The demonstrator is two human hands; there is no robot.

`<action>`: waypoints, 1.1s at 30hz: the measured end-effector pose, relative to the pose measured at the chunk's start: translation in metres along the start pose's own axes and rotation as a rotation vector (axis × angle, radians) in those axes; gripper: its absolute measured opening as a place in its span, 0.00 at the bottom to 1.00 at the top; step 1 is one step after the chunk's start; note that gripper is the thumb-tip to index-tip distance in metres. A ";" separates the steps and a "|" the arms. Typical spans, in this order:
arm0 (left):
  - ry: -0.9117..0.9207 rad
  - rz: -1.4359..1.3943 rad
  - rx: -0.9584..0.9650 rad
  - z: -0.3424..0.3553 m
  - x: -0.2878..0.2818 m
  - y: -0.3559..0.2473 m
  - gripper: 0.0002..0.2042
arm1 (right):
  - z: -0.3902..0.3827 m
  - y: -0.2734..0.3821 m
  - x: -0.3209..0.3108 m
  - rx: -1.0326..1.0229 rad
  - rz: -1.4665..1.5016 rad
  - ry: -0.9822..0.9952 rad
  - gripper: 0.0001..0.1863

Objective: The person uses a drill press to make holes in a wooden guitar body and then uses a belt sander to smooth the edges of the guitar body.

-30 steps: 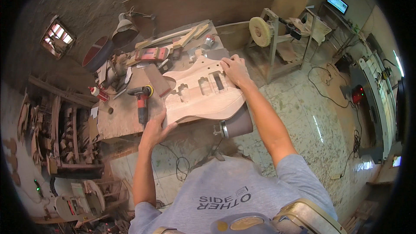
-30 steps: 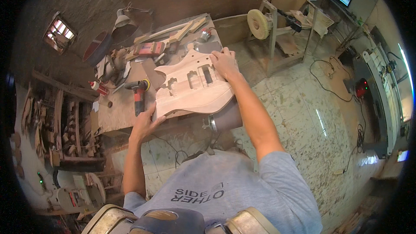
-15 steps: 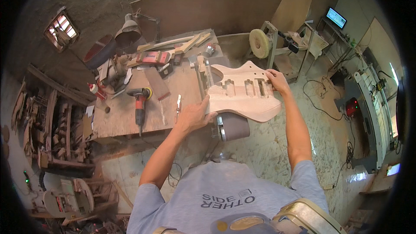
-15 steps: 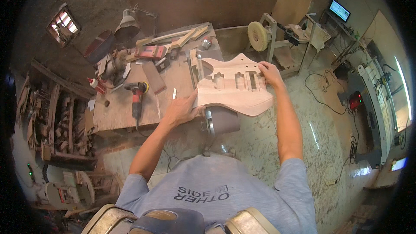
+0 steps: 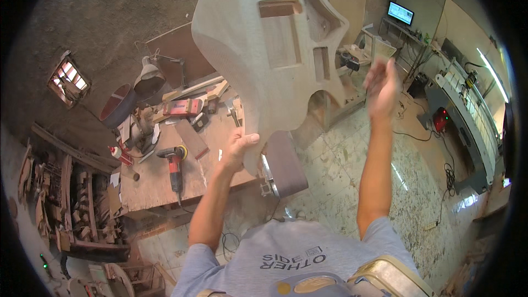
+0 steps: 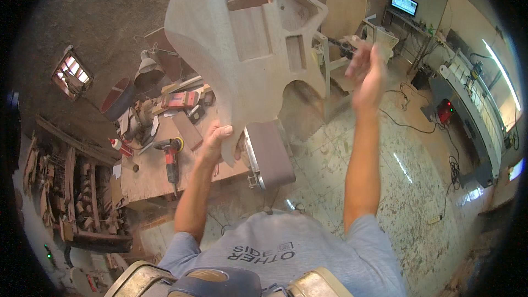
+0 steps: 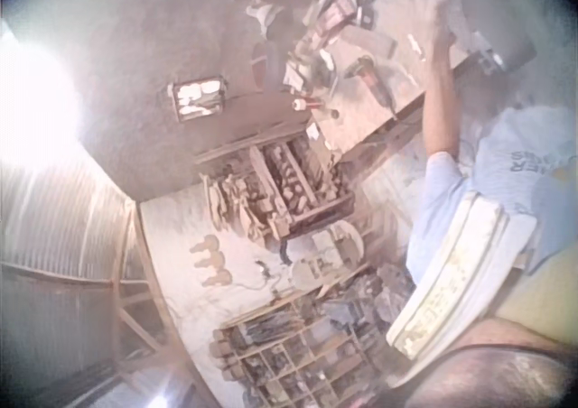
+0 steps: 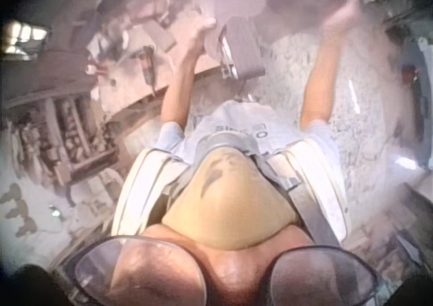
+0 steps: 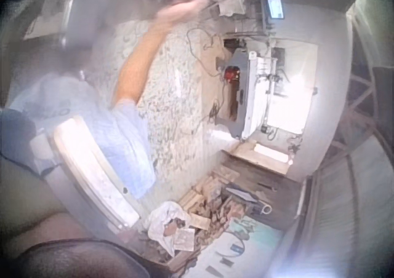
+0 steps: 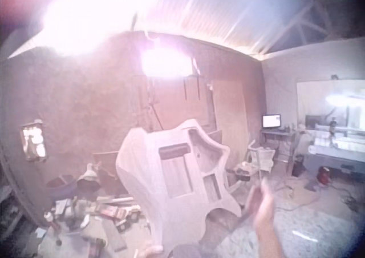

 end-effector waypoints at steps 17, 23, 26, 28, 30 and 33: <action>0.058 -0.060 0.096 0.029 0.031 0.062 0.32 | -0.141 -0.124 0.087 0.565 0.030 0.749 0.29; -0.093 0.182 -0.048 0.031 -0.045 0.029 0.45 | -0.125 -0.084 0.078 0.485 0.033 0.730 0.30; -0.444 0.141 0.166 0.039 -0.095 -0.021 0.46 | -0.111 -0.089 0.052 0.220 -0.258 0.719 0.30; -0.479 0.170 0.248 0.035 -0.098 -0.066 0.47 | -0.106 -0.088 0.041 0.015 -0.458 0.740 0.32; -0.327 0.065 0.233 0.034 -0.098 -0.094 0.50 | -0.105 -0.081 0.039 -0.220 -0.718 0.704 0.38; 0.021 -0.084 0.082 0.027 -0.077 -0.123 0.48 | -0.093 -0.057 0.034 -0.599 -1.153 0.927 0.47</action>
Point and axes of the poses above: each hand's wrist, its own z-axis towards the middle knuckle, its own x-axis out of the palm, y = z × x, the point moved 3 cm from there along z, towards the middle knuckle, and after that the axes turned 5 degrees about y, right-handed, at the moved point
